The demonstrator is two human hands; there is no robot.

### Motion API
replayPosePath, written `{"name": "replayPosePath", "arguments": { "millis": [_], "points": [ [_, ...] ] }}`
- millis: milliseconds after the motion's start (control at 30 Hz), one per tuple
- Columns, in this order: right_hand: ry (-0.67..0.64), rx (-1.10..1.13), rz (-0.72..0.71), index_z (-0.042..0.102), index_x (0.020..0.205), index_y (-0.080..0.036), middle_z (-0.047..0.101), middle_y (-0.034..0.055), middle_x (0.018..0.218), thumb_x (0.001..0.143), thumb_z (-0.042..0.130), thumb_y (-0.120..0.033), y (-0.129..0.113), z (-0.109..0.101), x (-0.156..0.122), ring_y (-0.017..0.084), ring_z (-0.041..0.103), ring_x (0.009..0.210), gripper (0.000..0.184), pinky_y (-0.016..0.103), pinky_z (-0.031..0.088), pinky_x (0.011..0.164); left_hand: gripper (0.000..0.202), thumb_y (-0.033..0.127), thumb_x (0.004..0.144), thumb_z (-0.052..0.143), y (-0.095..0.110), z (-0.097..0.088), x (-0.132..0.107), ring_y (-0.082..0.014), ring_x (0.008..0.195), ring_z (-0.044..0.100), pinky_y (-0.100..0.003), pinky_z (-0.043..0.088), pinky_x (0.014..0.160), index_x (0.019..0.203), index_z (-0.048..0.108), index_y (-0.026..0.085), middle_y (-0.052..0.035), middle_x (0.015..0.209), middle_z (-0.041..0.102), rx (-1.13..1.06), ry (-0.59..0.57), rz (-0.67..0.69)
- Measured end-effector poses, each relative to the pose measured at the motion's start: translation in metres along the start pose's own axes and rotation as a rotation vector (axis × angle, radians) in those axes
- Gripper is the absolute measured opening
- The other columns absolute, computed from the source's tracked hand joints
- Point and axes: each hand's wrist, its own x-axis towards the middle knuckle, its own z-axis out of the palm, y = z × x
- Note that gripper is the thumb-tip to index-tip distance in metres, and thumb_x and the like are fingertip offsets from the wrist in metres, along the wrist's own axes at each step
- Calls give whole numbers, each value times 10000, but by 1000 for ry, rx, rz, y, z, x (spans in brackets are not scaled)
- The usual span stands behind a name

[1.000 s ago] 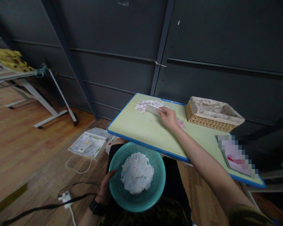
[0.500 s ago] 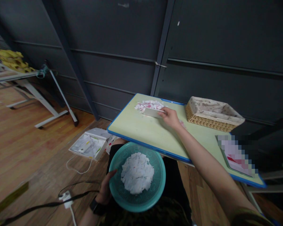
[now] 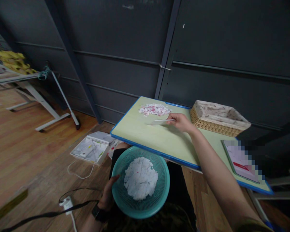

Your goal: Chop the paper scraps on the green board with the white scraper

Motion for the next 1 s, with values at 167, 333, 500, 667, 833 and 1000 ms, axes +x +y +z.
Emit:
{"name": "replayPosePath", "arguments": {
  "millis": [167, 333, 500, 667, 833, 1000],
  "points": [
    [69, -63, 51, 583, 655, -175, 585, 0, 621, 757, 619, -425, -10, -18, -10, 144, 506, 608, 272, 253, 362, 585, 346, 202, 720, 709, 0, 2, 0, -367, 1011, 721, -488, 556, 917, 1043, 723, 79, -143, 982, 802, -2, -16, -10],
    [200, -365, -40, 695, 1055, -171, 745, 83, 899, 881, 498, -283, -53, 21, -22, 195, 653, 748, 285, 282, 445, 696, 298, 203, 756, 677, -1, -2, 5, -350, 985, 732, -456, 574, 889, 1036, 720, 112, -113, 922, 812, 8, 12, -33],
    [-138, -702, -213, 494, 1395, -195, 666, 137, 1265, 908, 406, -165, -109, 90, -32, 232, 690, 957, 496, 312, 506, 749, 184, 214, 742, 702, 1, 2, -1, -344, 888, 754, -453, 594, 842, 893, 731, 112, -98, 788, 809, 51, 6, 6],
    [-303, -845, -230, 499, 1347, -98, 644, 230, 1222, 942, 333, -125, -121, 122, -17, 255, 704, 910, 438, 350, 541, 700, 227, 160, 781, 638, 4, 9, -7, -329, 838, 763, -465, 604, 815, 977, 735, 100, -95, 771, 807, 79, 35, -4],
    [-240, -922, -42, 522, 1299, -51, 690, 236, 1069, 915, 359, -81, -98, 99, -11, 275, 711, 857, 418, 374, 540, 714, 245, 184, 784, 648, 5, 9, -7, -336, 966, 741, -443, 581, 892, 1005, 723, 109, -96, 795, 810, 24, 7, -42],
    [-148, -966, 147, 587, 1253, -102, 724, 200, 1016, 863, 416, -59, -67, 60, -28, 269, 709, 834, 428, 341, 506, 723, 161, 230, 755, 687, 5, 9, -8, -351, 990, 732, -445, 576, 907, 874, 731, 131, -75, 676, 788, 10, 9, -44]
  ]
}}
